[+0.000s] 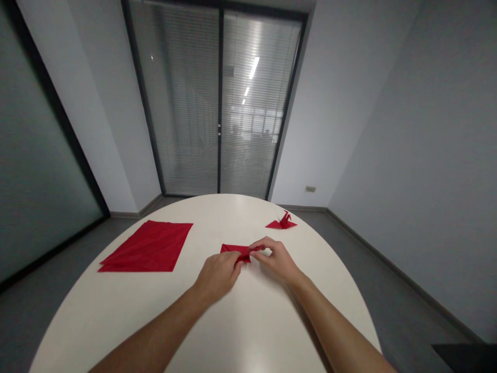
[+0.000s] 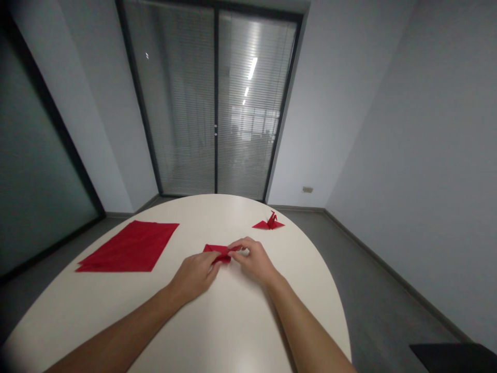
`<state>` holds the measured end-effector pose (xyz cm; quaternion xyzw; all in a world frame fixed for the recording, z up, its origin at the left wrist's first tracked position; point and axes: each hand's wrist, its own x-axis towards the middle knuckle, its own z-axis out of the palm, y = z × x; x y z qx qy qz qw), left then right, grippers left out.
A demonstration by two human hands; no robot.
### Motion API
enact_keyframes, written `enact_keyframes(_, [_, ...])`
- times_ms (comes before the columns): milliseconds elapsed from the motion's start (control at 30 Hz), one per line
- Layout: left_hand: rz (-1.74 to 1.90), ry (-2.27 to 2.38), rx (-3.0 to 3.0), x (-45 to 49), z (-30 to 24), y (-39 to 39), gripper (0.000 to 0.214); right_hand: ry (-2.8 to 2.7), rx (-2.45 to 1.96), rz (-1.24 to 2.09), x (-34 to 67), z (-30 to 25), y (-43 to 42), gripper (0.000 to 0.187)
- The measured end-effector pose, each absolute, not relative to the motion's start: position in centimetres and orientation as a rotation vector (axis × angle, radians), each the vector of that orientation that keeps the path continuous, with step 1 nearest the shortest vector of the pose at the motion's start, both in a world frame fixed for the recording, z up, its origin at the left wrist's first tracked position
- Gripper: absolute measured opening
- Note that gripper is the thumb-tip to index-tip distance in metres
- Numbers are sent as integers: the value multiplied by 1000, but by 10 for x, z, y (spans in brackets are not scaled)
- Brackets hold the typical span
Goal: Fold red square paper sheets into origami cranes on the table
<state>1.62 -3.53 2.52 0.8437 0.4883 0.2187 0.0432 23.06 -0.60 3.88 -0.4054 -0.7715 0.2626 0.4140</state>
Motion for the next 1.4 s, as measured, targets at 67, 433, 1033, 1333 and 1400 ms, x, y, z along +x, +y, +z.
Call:
enact_keyframes(67, [714, 1507, 2547, 16, 26, -34, 27, -1941, -1020, 676, 231, 39, -7, 20])
enact_keyframes(433, [1377, 1325, 2043, 17, 29, -35, 27, -1938, -936, 917, 219, 37, -13, 25])
enact_keyframes(1033, [1202, 1439, 1623, 15, 7, -15, 41, -1740, -1221, 1121, 221, 18, 3, 36])
enact_keyframes(1333, [900, 1278, 2460, 15, 6, -24, 33, -2045, -1572, 490, 224, 23, -5, 27])
enact_keyframes(1400, [815, 1189, 2514, 17, 8, -27, 36, -2067, -1547, 413, 225, 23, -5, 28])
